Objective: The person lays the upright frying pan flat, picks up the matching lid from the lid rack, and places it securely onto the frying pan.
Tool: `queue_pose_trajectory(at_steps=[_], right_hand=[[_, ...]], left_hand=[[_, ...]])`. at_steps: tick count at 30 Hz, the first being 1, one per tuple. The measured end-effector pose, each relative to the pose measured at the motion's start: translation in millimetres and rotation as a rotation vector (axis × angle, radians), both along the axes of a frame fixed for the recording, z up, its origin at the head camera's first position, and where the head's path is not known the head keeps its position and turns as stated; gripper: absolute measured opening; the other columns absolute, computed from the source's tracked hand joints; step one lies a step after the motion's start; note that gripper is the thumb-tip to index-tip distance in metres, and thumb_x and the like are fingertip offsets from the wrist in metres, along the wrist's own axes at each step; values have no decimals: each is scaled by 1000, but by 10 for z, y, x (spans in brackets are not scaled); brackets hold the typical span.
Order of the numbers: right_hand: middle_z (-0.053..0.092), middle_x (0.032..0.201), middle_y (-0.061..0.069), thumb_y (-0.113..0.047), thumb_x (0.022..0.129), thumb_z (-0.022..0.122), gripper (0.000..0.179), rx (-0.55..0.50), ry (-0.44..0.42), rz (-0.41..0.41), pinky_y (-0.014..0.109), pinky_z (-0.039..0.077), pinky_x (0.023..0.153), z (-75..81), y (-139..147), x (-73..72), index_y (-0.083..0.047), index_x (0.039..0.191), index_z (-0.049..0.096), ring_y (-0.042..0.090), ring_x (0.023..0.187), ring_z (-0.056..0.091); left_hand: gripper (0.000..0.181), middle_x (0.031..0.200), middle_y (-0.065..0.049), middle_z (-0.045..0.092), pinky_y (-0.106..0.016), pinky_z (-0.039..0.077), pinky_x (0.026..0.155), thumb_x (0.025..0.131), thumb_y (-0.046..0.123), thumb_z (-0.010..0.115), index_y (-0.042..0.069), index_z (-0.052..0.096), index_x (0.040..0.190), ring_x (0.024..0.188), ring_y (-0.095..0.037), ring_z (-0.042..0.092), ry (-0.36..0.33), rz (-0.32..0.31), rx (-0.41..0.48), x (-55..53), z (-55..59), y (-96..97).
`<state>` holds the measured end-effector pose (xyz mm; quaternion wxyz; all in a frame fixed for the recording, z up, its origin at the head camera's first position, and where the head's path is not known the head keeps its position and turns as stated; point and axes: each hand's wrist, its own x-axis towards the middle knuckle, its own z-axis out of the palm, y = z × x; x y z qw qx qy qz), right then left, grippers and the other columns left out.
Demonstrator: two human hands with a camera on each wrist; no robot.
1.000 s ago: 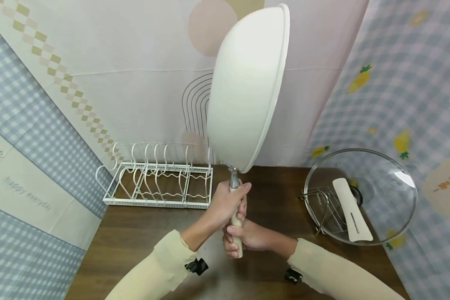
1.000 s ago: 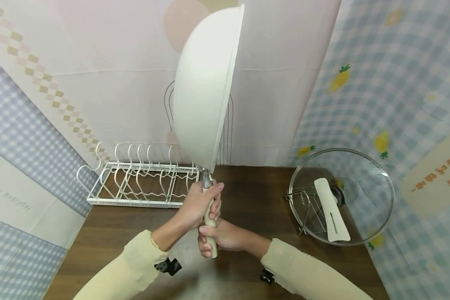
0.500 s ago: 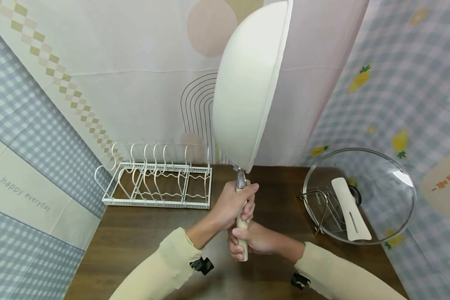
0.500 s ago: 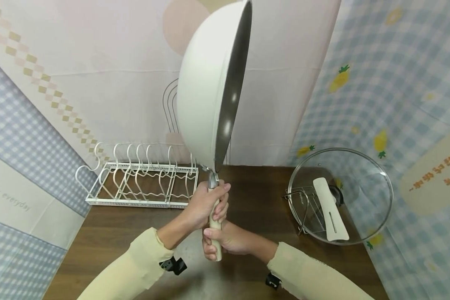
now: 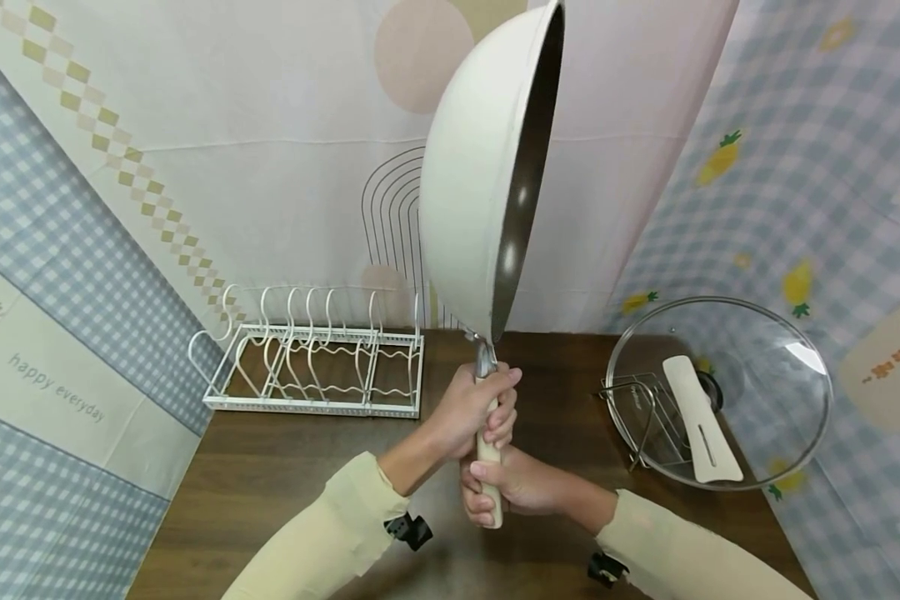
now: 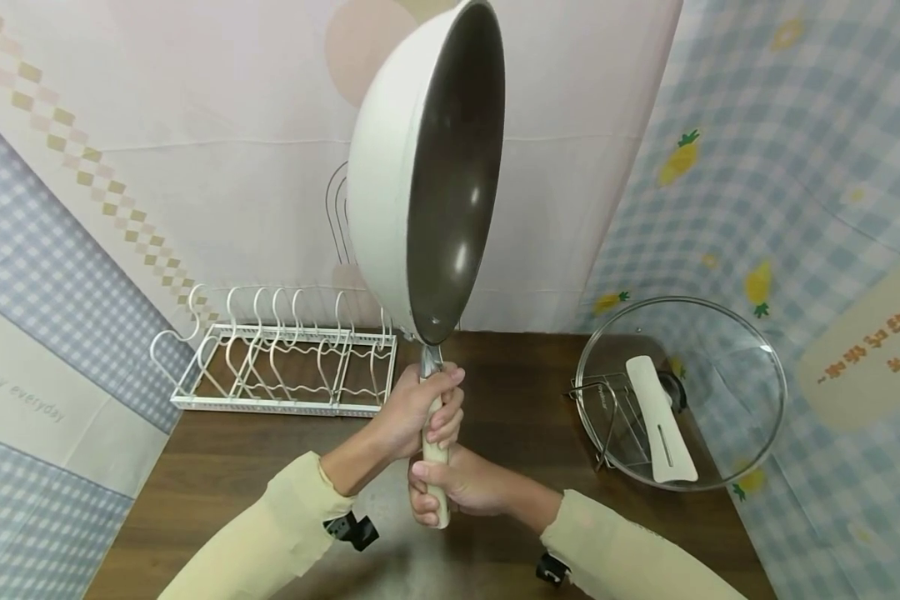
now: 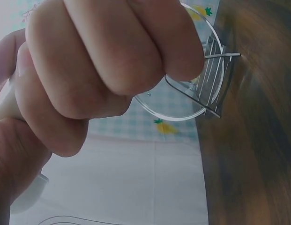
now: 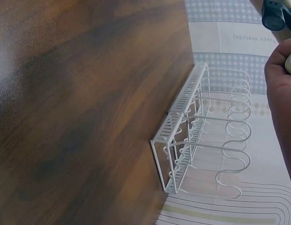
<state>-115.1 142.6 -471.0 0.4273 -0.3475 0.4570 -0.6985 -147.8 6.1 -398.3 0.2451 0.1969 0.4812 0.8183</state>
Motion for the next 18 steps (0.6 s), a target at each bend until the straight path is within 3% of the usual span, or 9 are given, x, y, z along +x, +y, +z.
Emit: queue_pose_trajectory(at_steps=[11,18], right_hand=[[48,73,-12,-37,113,33,60,-30,-18,41,20,48,66,-27,32,15,13,82,24,4,66,54],[48,74,-12,-37,114,33,57,-59,-45,56,20,48,68,-25,51,29,10,85,22,6,67,54]], left_hand=[[33,46,11,39,-23,35,39,106,23,49,16,41,74,35,-3,36,-77,-46,70,-25,-77,20],[34,45,11,38,-22,34,38,105,23,49,17,40,73,35,-2,37,-128,-97,86,-51,-55,54]])
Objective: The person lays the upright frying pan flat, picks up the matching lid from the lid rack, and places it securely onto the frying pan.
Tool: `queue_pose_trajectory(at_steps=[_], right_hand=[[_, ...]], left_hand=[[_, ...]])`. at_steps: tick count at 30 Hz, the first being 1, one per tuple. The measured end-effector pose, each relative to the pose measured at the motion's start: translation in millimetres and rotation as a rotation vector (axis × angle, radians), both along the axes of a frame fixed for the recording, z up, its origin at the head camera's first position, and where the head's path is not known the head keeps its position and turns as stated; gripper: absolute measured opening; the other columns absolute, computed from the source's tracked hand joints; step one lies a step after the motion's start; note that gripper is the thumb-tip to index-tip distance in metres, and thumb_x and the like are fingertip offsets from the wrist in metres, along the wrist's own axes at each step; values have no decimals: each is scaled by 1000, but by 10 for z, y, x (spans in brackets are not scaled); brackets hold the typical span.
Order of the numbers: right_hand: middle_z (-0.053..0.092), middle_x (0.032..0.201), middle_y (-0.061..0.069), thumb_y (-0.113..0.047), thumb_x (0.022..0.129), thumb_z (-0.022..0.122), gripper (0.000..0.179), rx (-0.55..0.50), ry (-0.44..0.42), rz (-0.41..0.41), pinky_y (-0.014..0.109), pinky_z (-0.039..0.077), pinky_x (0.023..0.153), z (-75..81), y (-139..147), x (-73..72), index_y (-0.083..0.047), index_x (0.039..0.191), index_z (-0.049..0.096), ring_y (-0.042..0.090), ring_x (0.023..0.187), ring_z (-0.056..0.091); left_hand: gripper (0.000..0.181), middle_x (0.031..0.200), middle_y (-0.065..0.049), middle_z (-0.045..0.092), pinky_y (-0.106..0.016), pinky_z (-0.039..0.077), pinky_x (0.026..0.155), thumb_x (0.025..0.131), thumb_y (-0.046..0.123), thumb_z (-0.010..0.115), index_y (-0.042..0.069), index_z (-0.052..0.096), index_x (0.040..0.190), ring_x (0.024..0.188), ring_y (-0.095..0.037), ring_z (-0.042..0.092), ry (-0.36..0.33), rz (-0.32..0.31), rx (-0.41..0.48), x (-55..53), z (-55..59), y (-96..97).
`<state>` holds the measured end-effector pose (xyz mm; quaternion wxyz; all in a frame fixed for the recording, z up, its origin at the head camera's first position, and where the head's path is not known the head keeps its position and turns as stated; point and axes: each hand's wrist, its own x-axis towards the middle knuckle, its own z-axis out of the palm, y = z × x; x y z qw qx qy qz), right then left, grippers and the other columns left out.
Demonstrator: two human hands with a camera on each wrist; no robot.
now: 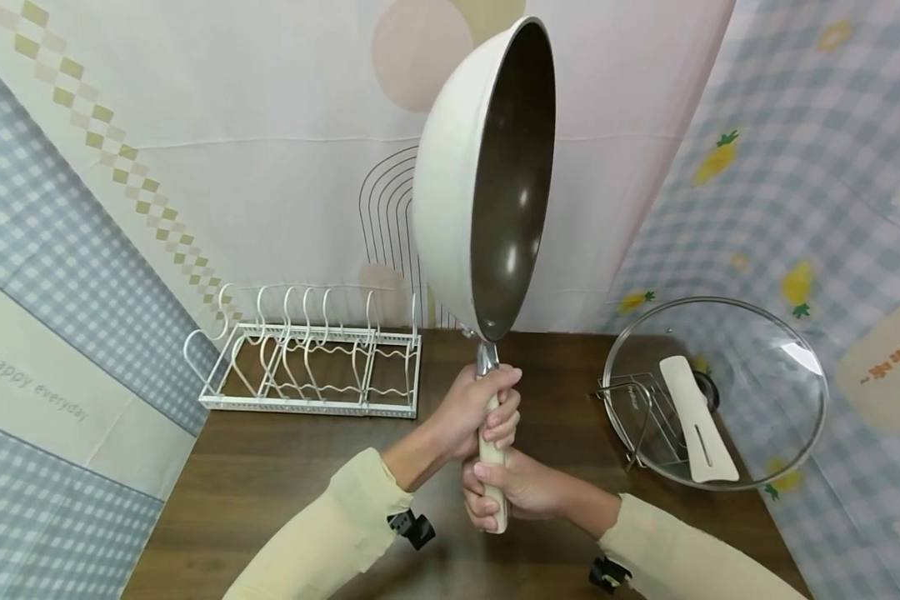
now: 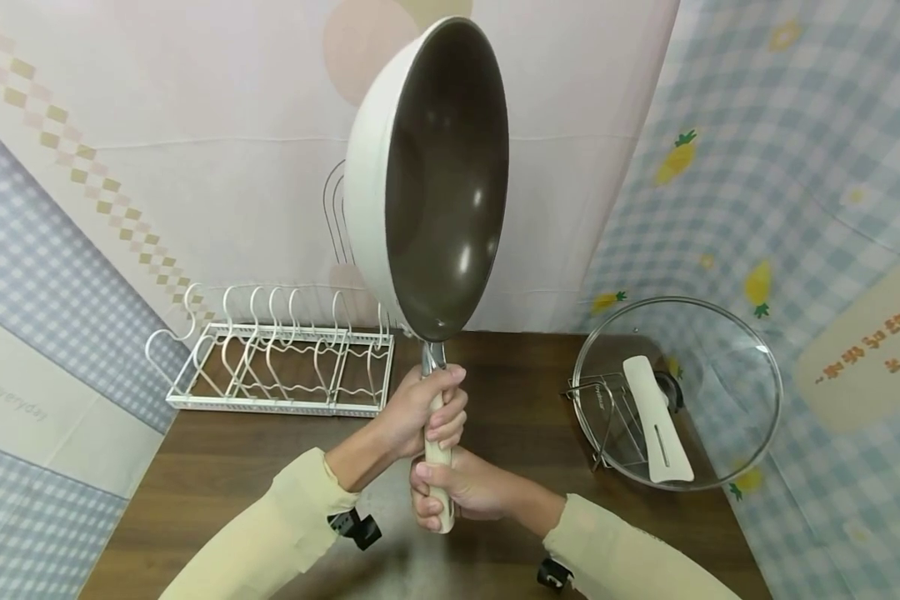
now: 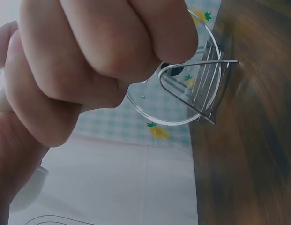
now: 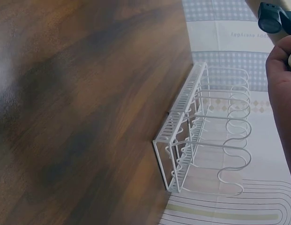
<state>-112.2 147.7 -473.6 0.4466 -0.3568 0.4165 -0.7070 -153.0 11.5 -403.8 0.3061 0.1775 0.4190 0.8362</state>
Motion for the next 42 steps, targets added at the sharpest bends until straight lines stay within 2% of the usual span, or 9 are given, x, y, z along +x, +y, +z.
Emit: queue_pose_trajectory(at_steps=[10,16,22,25,32,42], right_hand=[[48,76,-11,-39,114,31,56,-39,-15,11,20,48,67,13,29,57,9,87,21,7,68,54],[49,77,-11,-38,114,29,54,-23,-24,7,21,49,69,28,46,93,8,87,22,8,70,55],[48,77,-11,-46,112,32,41,-13,-41,-6,22,48,71,67,62,124,-11,92,40,9,71,55],[48,78,-11,-48,111,31,35,-22,-50,2,21,48,71,76,75,137,-18,97,43,9,72,55],[47,78,-12,-53,109,28,38,-26,-60,17,20,47,72,79,94,165,-20,98,44,8,72,54],[49,80,-12,-54,107,27,39,-40,-74,26,22,50,77,82,101,195,-20,100,45,7,74,56]], left_hand=[[42,43,12,38,-20,33,36,104,21,47,20,40,63,33,0,37,-52,-52,81,-8,-17,36],[38,44,13,37,-19,33,36,103,20,45,20,40,66,34,1,36,-53,-85,122,5,-32,53],[39,44,13,37,-19,34,37,104,20,40,20,40,65,34,1,36,-64,-109,138,-4,-27,54],[39,43,14,37,-19,34,37,104,21,38,20,39,65,34,1,36,-78,-129,146,-13,-26,56],[39,43,15,36,-18,34,38,103,22,35,21,37,64,33,2,36,-117,-178,160,-13,-43,49],[37,42,14,37,-16,35,38,101,21,32,21,34,64,33,1,34,-130,-246,212,-19,-68,55]])
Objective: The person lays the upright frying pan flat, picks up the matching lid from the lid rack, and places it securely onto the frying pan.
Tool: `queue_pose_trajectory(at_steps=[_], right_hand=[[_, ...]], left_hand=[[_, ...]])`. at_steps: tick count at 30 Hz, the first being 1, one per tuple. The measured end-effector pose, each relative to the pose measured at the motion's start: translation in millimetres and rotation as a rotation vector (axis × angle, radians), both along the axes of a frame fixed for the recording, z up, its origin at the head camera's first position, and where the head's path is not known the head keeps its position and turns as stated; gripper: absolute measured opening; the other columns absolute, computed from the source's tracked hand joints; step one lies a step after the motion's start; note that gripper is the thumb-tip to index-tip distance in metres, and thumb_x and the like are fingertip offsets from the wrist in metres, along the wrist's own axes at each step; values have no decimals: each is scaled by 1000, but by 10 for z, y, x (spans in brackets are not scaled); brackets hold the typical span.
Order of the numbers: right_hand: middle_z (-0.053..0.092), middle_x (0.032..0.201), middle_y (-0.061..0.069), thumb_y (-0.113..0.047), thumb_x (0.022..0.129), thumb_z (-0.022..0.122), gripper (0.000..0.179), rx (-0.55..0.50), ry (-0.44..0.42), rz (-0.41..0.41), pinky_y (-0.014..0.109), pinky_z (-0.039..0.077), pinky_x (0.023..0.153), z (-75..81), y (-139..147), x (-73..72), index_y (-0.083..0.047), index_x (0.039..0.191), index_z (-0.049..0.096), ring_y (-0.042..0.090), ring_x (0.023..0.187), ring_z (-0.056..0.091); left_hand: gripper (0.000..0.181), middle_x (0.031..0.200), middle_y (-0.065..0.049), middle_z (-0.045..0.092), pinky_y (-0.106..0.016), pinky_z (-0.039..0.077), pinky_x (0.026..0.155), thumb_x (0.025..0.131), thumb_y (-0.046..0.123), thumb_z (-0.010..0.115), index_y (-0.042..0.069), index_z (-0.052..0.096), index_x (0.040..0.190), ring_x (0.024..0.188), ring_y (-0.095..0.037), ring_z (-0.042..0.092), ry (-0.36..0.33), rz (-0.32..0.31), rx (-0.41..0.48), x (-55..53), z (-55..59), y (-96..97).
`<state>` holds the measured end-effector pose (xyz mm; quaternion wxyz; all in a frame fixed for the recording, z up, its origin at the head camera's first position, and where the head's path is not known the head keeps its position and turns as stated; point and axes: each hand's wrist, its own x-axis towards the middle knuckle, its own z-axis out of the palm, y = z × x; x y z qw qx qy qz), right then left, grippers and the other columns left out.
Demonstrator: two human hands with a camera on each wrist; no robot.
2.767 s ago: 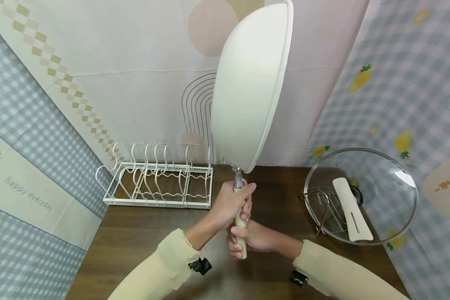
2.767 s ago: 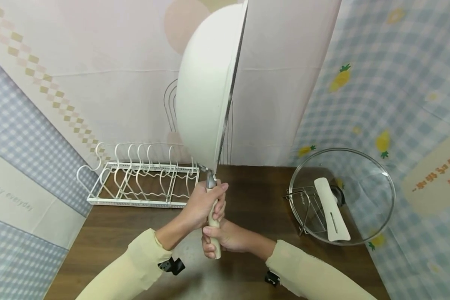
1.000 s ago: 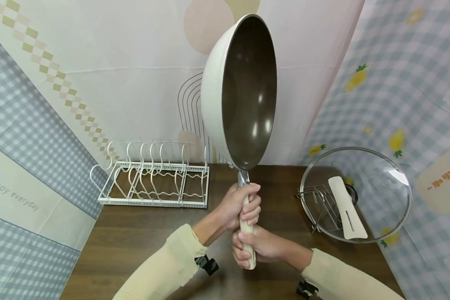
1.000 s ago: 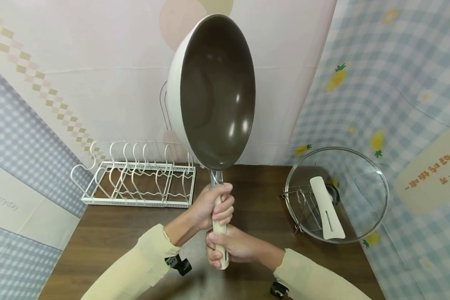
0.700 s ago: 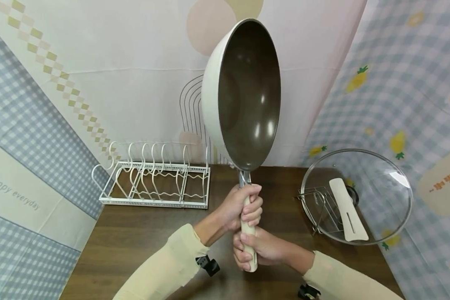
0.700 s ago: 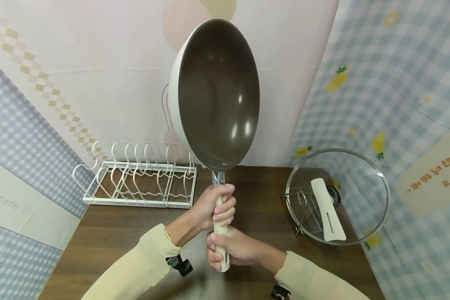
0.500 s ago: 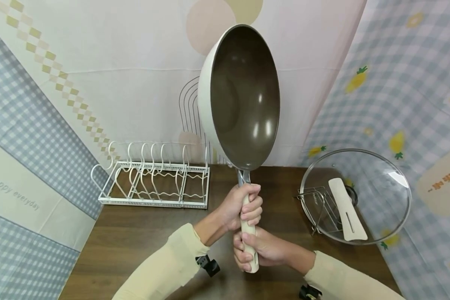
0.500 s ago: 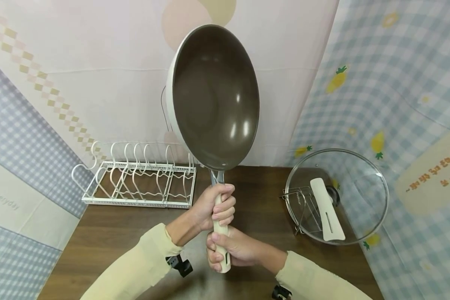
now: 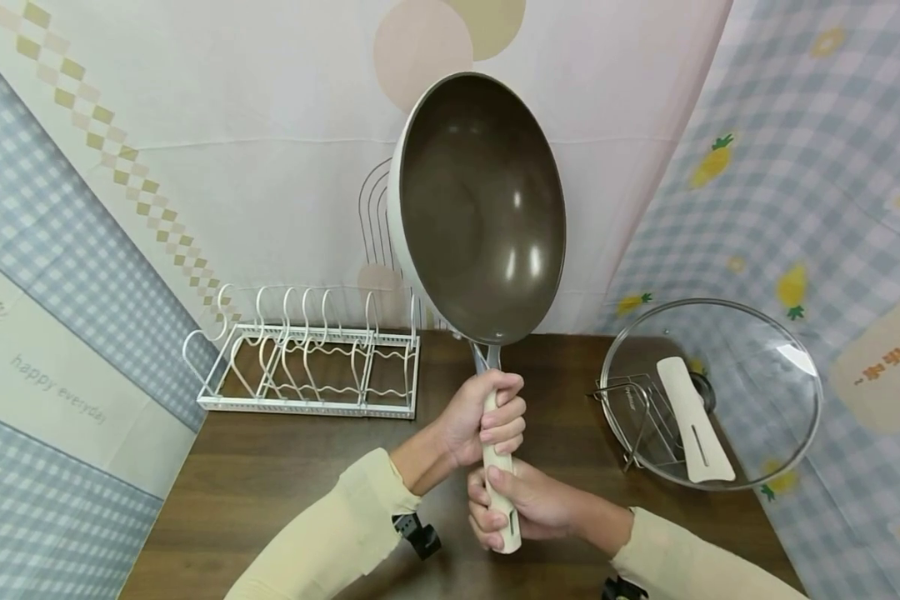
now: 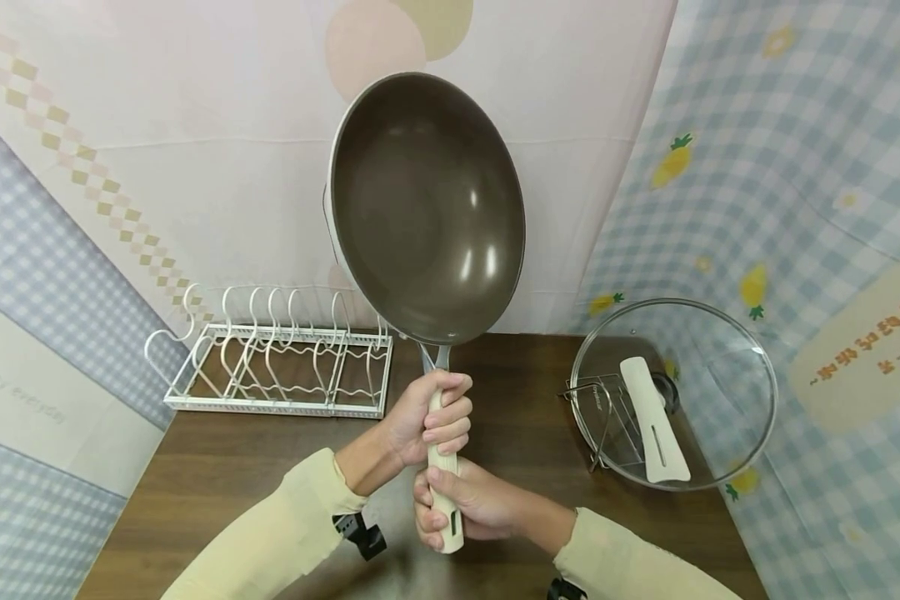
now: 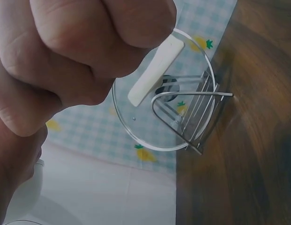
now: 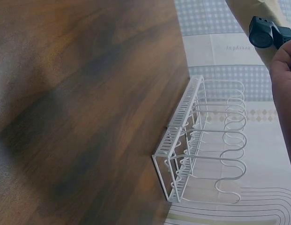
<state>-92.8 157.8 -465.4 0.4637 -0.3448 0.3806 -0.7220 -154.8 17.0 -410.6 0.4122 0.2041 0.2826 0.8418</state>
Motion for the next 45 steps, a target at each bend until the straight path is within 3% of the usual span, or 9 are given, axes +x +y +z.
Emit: queue_pose_trajectory(at_steps=[15,22,31,36,45], right_hand=[[47,77,-12,-54,108,25,38,-65,-31,22,22,48,79,21,-49,77,-24,99,46,7,75,55],[48,78,-13,-54,108,24,37,-47,-30,17,21,48,79,49,-55,98,-25,97,45,6,75,56],[49,79,-13,-53,108,28,35,-69,-55,49,22,49,84,105,-86,100,-25,98,46,6,81,64],[49,79,-13,-53,108,30,33,-58,-84,61,27,55,91,145,-80,106,-26,99,46,5,83,68],[49,83,-12,-47,111,28,30,-49,-159,35,26,55,89,213,-106,215,-25,103,47,5,79,58]], left_hand=[[35,41,13,37,-16,37,39,97,20,29,20,33,62,33,0,37,-70,-119,60,-5,-30,-9],[33,41,13,37,-17,36,39,95,19,27,19,31,63,33,0,39,-86,-152,90,-10,-46,-13],[33,41,12,35,-18,35,40,88,27,51,19,30,64,33,-1,37,-104,-220,150,-31,-38,-21],[34,41,12,35,-19,32,39,88,28,51,19,30,64,33,-2,35,-121,-254,181,-46,-23,-18],[33,42,10,25,-20,27,39,89,27,49,18,28,66,33,-4,30,-159,-336,259,-30,-9,-29]])
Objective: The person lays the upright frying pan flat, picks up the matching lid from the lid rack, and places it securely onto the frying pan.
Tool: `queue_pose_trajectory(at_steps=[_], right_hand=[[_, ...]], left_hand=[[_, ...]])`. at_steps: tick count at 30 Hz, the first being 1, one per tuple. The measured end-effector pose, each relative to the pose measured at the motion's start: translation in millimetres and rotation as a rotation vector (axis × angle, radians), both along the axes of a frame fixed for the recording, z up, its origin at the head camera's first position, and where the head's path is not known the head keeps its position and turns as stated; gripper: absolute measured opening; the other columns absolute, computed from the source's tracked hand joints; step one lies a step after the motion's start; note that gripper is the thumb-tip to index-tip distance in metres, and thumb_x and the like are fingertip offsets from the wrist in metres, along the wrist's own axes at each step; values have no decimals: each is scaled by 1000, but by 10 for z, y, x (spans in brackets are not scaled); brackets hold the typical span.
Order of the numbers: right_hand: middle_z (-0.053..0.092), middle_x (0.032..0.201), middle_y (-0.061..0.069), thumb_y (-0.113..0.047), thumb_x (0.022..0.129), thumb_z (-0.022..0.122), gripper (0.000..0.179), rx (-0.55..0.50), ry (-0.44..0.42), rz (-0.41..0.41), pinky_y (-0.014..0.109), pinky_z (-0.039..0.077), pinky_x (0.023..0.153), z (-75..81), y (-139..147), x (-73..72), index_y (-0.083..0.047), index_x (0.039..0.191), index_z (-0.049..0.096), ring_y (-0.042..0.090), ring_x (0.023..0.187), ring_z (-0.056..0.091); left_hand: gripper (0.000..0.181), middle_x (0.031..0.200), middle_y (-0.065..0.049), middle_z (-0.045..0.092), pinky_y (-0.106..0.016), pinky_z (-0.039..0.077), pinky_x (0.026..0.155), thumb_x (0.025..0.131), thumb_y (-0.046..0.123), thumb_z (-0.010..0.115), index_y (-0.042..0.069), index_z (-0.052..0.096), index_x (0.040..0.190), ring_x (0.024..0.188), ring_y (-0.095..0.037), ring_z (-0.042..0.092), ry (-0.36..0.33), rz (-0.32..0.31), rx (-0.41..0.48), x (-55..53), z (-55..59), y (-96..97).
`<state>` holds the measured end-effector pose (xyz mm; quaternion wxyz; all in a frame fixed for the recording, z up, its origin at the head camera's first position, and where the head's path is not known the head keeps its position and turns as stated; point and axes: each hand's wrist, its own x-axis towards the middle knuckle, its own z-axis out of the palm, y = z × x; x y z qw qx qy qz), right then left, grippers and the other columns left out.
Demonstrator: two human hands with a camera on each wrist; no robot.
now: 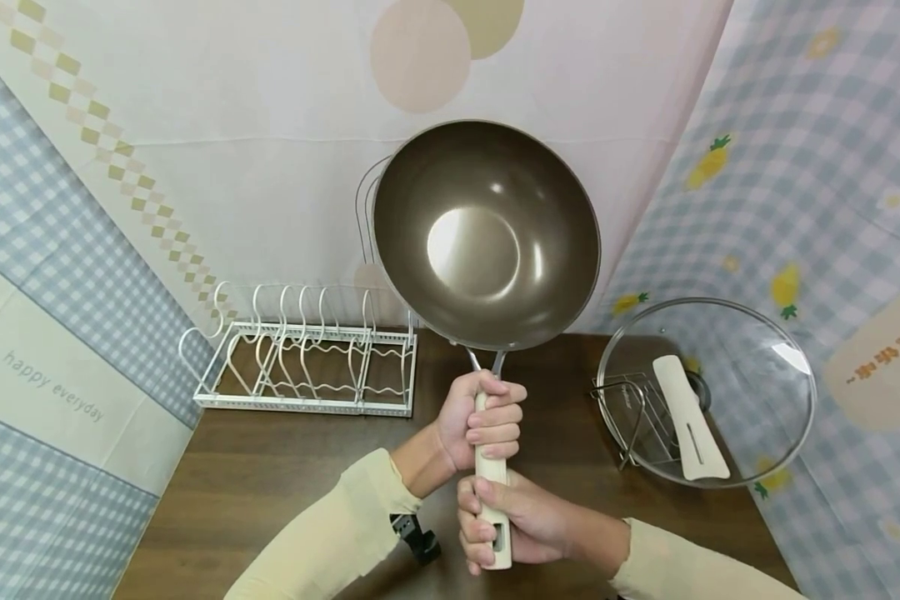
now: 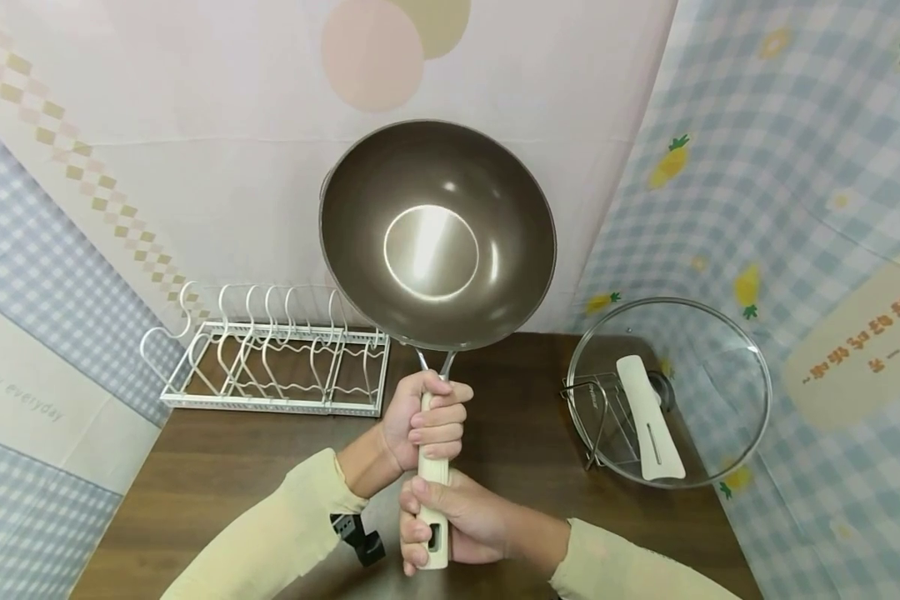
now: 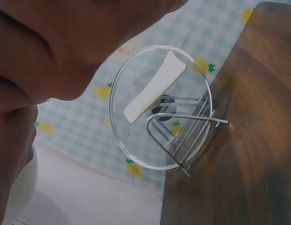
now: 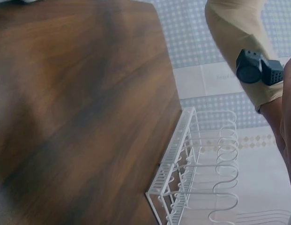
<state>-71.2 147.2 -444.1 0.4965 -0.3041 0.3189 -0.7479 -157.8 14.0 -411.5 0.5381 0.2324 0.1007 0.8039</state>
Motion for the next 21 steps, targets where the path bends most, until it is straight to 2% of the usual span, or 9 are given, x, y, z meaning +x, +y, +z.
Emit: queue_pose_trajectory(at_steps=[8,21], right_hand=[[48,83,-11,-41,113,27,29,12,-25,-23,27,55,89,78,-17,68,-23,102,47,6,80,57],[47,82,-10,-33,115,27,29,3,-64,-37,27,55,89,212,-39,126,-20,98,47,5,81,60]], left_hand=[[33,43,9,23,-21,23,40,88,27,50,18,27,66,35,-5,28,-25,-58,62,18,35,6],[34,43,9,22,-20,19,42,90,26,50,18,26,67,35,-5,25,-110,-95,105,54,57,11]])
